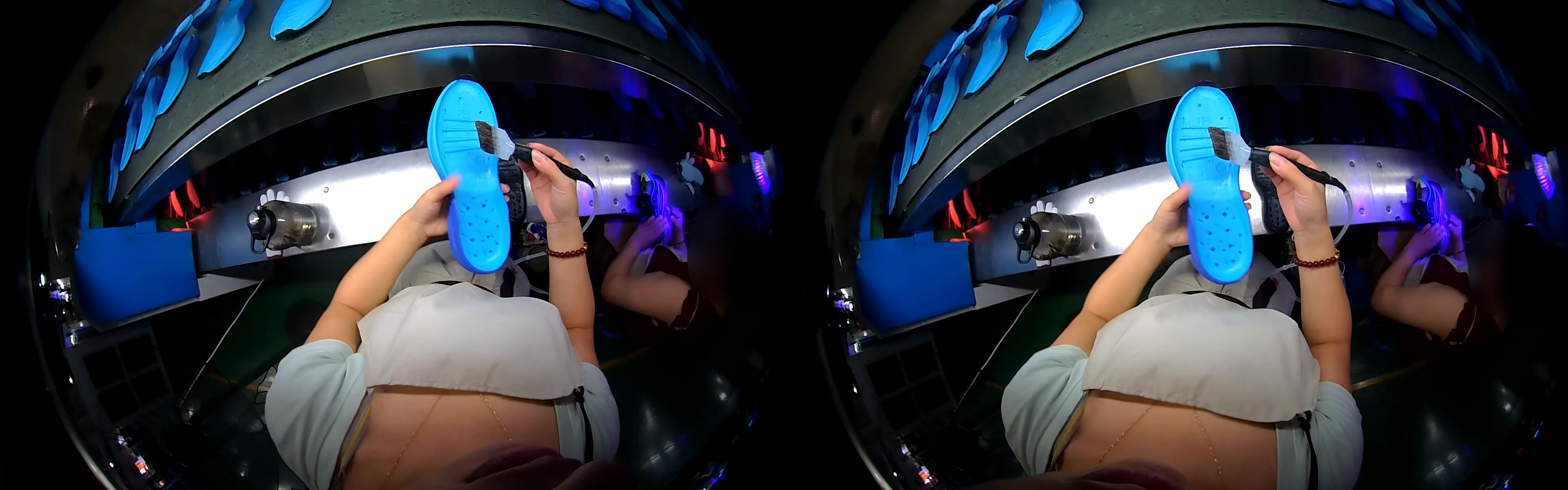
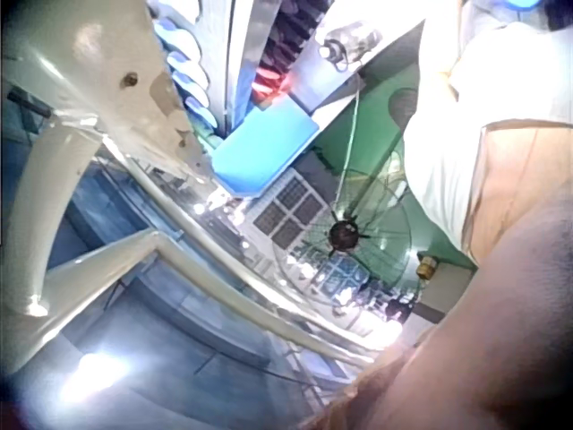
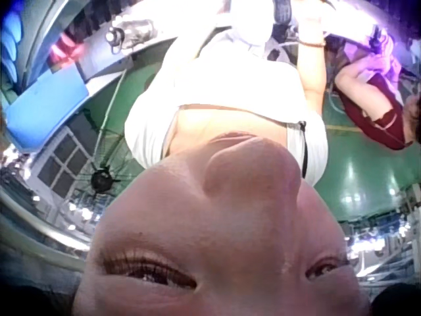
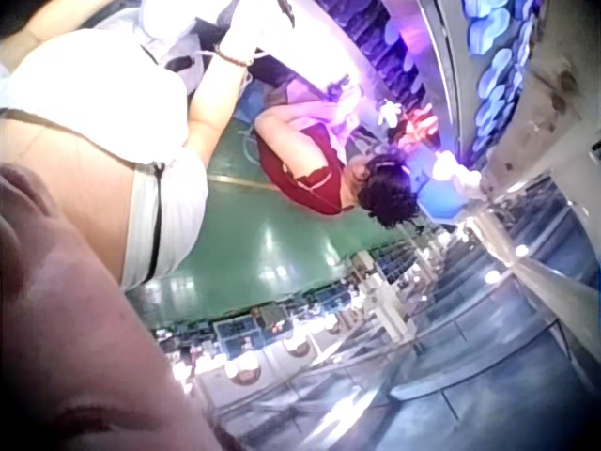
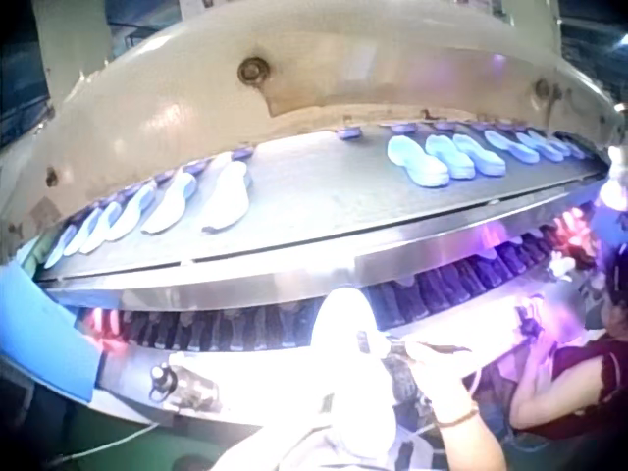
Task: The person repeatedly picks up blue flip-flops from a conveyor belt and scrubs their soles with a brush. The person handles the slippers one at a time, scrubbing the textured bottom surface before placing them back on the moving belt.
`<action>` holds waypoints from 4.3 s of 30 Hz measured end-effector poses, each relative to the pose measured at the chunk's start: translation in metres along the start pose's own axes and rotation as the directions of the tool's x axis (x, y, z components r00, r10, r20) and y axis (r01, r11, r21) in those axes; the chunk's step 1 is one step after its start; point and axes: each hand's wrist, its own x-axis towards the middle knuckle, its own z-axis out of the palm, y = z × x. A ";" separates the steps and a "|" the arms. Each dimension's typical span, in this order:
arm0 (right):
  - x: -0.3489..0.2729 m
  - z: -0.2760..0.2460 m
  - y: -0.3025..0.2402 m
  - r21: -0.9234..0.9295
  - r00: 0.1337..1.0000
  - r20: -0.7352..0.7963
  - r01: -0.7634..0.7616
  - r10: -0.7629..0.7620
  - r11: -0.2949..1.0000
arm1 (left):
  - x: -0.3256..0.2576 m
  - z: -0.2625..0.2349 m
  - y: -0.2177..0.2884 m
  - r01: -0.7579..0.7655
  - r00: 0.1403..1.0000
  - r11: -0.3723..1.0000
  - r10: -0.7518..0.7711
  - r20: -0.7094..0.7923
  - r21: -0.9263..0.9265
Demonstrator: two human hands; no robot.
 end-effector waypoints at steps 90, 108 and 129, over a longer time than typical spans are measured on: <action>-0.046 0.049 -0.008 0.065 0.982 0.183 -0.053 0.040 0.996 | 0.018 0.040 0.063 -0.486 0.873 0.867 0.488 0.019 0.112; -0.052 0.054 -0.061 -0.639 0.697 0.678 0.402 0.233 0.656 | -0.003 0.044 0.089 0.326 0.940 0.934 -0.305 -0.151 0.142; -0.058 0.024 -0.072 -0.700 0.796 0.575 0.362 0.186 0.615 | -0.024 0.023 0.094 0.462 0.860 0.860 -0.375 -0.347 0.215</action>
